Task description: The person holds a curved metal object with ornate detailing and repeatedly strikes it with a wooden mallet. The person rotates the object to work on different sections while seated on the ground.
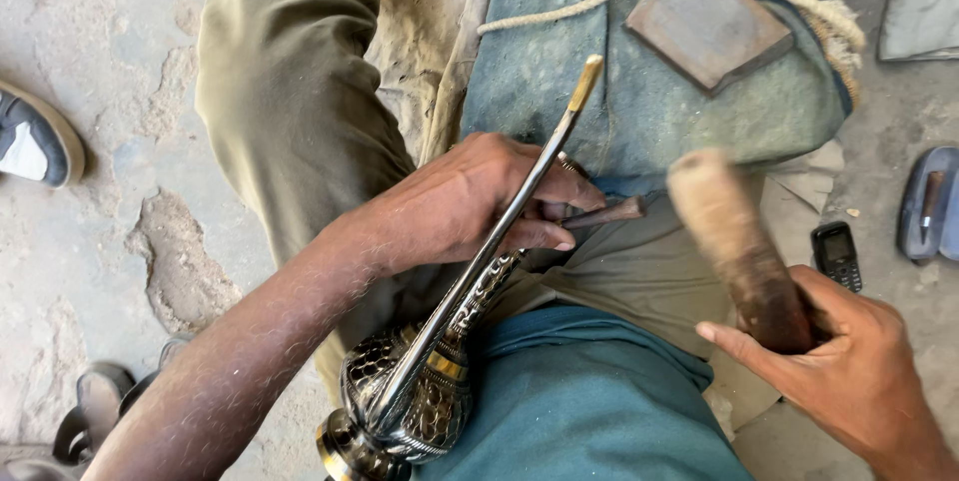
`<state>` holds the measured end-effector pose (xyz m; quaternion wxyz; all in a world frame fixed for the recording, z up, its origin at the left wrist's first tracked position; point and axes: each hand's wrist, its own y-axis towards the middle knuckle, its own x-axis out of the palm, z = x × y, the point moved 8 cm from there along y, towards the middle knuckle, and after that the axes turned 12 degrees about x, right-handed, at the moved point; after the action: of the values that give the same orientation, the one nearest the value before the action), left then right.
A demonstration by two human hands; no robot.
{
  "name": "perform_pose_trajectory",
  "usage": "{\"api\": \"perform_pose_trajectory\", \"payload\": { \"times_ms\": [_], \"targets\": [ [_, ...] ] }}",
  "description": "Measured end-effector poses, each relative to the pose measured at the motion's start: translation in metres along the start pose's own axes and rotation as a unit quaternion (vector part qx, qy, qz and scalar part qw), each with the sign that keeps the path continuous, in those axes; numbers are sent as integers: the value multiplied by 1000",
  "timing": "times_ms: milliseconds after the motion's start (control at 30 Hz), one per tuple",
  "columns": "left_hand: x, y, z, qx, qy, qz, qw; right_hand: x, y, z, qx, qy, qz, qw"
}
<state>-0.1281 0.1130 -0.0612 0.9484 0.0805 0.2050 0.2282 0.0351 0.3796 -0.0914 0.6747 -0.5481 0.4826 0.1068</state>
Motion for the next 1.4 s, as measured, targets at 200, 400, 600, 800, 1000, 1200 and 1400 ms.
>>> {"api": "perform_pose_trajectory", "payload": {
  "times_ms": [200,400,600,800,1000,1200,1400],
  "targets": [
    [0,-13,6,-16,36,50,998,-11,-9,1,-83,415,-28,906],
    [-9,-18,16,5,75,96,993,-27,-6,-21,-170,514,-37,840],
    [-8,-18,12,-43,54,51,996,-52,0,-41,-70,101,163,979],
    [-9,-14,14,3,59,60,996,-69,-7,-54,-70,104,164,978],
    [-7,-13,8,-9,46,44,998,-64,-8,-60,-131,227,131,956],
    [-10,-7,12,5,29,28,999,-54,-6,-55,-158,239,171,943],
    [-10,-4,9,-9,10,13,1000,-42,4,-37,-112,193,156,962]
  ]
}}
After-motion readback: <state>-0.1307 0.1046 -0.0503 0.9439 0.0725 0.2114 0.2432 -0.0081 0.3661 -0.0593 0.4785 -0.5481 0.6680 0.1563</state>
